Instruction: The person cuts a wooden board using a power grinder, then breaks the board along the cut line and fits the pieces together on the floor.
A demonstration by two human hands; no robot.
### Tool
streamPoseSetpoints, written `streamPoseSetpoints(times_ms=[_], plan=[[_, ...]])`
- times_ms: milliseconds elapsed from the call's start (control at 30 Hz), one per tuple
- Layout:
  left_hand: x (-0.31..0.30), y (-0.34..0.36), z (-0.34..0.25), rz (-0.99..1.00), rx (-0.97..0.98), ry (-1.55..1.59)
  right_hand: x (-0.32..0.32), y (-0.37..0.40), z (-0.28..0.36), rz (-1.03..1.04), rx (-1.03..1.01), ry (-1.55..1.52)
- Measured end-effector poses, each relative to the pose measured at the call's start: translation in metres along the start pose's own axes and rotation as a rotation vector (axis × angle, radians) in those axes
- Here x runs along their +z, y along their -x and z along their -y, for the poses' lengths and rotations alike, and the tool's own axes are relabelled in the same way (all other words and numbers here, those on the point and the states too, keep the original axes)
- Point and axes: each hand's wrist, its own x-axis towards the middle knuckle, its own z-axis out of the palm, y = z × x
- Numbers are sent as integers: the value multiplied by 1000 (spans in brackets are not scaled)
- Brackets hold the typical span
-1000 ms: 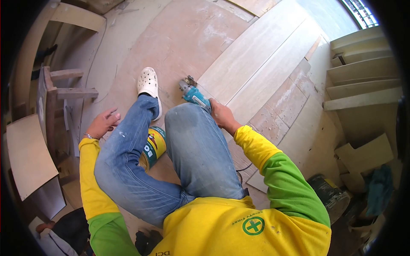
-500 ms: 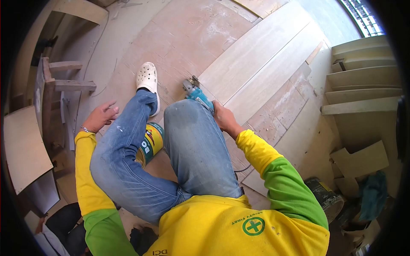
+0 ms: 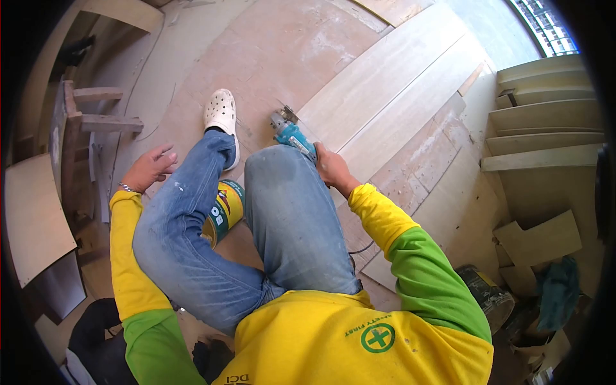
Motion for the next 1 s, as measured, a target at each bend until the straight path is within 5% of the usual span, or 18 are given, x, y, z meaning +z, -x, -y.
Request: streamPoseSetpoints(times_ms=[1000], plan=[[0, -3, 5, -1, 21, 20, -4, 43, -17, -2, 17, -67]])
